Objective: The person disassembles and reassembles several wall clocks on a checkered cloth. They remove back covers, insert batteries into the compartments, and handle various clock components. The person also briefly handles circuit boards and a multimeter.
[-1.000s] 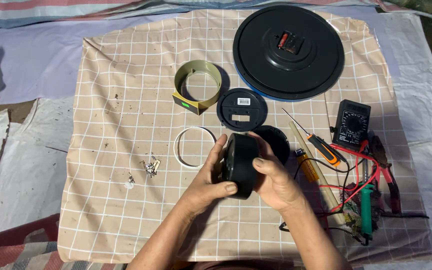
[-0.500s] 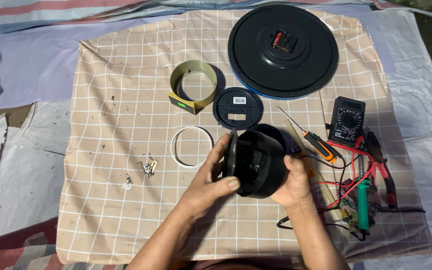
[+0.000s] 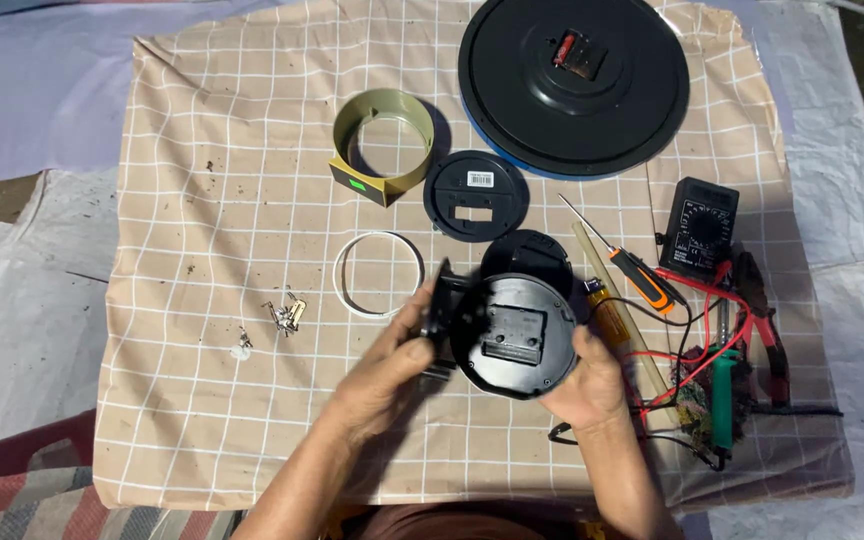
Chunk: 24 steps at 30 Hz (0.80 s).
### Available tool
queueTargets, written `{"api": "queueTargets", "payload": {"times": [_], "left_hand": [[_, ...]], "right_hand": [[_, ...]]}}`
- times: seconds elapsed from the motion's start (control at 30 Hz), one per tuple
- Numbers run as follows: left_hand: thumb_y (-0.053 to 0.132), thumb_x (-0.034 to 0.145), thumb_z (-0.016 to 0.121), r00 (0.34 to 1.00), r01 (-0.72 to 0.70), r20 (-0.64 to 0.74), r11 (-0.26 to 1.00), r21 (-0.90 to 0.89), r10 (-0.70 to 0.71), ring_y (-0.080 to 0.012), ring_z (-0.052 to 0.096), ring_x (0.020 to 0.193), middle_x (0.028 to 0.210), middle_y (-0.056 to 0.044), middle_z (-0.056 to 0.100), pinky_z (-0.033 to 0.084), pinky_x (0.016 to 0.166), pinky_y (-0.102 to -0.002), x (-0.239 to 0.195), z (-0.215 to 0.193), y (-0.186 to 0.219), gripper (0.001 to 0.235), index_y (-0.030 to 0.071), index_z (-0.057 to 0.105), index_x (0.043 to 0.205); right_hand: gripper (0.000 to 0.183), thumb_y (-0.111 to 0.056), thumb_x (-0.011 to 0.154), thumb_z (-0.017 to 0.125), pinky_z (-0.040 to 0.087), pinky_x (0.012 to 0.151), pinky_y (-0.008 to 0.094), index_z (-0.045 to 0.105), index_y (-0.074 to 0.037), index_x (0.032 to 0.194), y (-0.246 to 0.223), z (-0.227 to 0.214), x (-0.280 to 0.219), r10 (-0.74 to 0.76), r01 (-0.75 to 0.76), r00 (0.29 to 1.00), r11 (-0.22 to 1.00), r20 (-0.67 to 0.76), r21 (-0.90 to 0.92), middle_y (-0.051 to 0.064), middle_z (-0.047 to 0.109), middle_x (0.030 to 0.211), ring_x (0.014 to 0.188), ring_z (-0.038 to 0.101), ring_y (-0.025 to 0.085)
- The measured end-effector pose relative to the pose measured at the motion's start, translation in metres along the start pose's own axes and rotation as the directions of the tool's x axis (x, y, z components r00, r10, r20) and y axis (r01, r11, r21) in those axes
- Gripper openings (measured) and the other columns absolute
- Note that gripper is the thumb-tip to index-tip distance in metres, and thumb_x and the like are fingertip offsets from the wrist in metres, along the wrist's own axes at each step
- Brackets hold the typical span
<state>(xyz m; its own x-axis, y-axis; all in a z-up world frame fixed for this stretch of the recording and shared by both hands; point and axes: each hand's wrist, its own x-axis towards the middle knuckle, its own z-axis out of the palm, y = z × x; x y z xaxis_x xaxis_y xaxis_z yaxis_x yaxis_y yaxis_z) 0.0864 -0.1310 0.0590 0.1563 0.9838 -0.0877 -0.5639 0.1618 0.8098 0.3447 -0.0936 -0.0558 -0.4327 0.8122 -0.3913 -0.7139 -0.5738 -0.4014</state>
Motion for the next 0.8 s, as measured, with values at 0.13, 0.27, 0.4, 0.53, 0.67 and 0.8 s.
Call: {"api": "queueTargets", "payload": {"times": [0.13, 0.27, 0.4, 0.53, 0.67, 0.8], "left_hand": [[0.061, 0.074, 0.083, 0.997, 0.029, -0.073, 0.998, 0.059, -0.025, -0.0417, 0.044, 0.136, 0.156, -0.03, 0.038, 0.049, 0.102, -0.054, 0.009, -0.038, 0.043, 0.124, 0.004, 0.019, 0.164], [0.041, 0.076, 0.079, 0.95, 0.1, -0.288, 0.757, 0.646, 0.12, -0.0212, 0.028, 0.153, 0.167, -0.01, 0.029, 0.024, 0.124, -0.037, 0.022, -0.094, 0.09, 0.103, 0.011, 0.027, 0.159], [0.066, 0.06, 0.085, 0.79, 0.425, -0.496, 0.261, 0.867, 0.361, -0.0332, 0.031, 0.15, 0.159, -0.021, 0.032, 0.029, 0.12, -0.045, 0.052, -0.153, 0.091, 0.122, 0.028, 0.028, 0.16], [0.068, 0.059, 0.089, 0.793, 0.498, -0.457, 0.003, 0.867, 0.402, -0.0469, 0.027, 0.148, 0.161, -0.03, 0.016, 0.031, 0.1, -0.077, 0.072, -0.166, 0.09, 0.127, 0.032, 0.024, 0.161], [0.074, 0.056, 0.086, 0.774, 0.603, -0.546, -0.107, 0.791, 0.32, -0.048, 0.023, 0.149, 0.163, -0.033, 0.012, 0.029, 0.106, -0.071, 0.087, -0.162, 0.082, 0.127, 0.033, 0.026, 0.161], [0.055, 0.06, 0.095, 0.793, 0.575, -0.55, -0.021, 0.818, 0.264, -0.0609, 0.024, 0.146, 0.158, -0.042, 0.017, 0.026, 0.108, -0.077, 0.078, -0.113, 0.113, 0.126, 0.019, 0.032, 0.164]], "right_hand": [[0.057, -0.048, 0.091, 0.058, 0.046, 0.101, 0.067, 0.064, -0.012, 0.134, -0.002, -0.001, -0.019, -0.024, 0.025, 0.998, 0.999, -0.051, 0.02, 0.021, 0.068, 0.132, 0.118, 0.065, 0.041], [0.06, -0.032, 0.094, 0.075, 0.04, 0.107, 0.06, 0.058, -0.004, 0.145, 0.0, 0.026, -0.029, -0.041, 0.018, 0.989, 0.987, 0.143, 0.16, 0.021, 0.064, 0.139, 0.13, 0.058, 0.039], [0.061, -0.031, 0.089, 0.076, 0.041, 0.106, 0.059, 0.061, -0.006, 0.142, 0.006, 0.016, -0.026, -0.08, 0.079, 0.997, 0.99, 0.008, 0.113, 0.018, 0.067, 0.137, 0.127, 0.06, 0.036], [0.063, -0.03, 0.092, 0.076, 0.042, 0.105, 0.059, 0.056, -0.002, 0.145, 0.011, 0.029, -0.023, -0.092, 0.079, 0.99, 0.991, 0.111, 0.112, 0.022, 0.064, 0.139, 0.128, 0.059, 0.039], [0.06, -0.033, 0.089, 0.073, 0.045, 0.105, 0.058, 0.06, -0.005, 0.141, 0.009, 0.024, -0.025, -0.032, 0.031, 0.999, 0.993, 0.009, 0.117, 0.019, 0.067, 0.134, 0.125, 0.062, 0.036], [0.05, -0.044, 0.087, 0.062, 0.049, 0.1, 0.068, 0.069, -0.012, 0.125, 0.008, 0.01, -0.011, 0.005, -0.003, 0.995, 1.0, -0.104, 0.023, 0.02, 0.073, 0.125, 0.114, 0.068, 0.041]]}}
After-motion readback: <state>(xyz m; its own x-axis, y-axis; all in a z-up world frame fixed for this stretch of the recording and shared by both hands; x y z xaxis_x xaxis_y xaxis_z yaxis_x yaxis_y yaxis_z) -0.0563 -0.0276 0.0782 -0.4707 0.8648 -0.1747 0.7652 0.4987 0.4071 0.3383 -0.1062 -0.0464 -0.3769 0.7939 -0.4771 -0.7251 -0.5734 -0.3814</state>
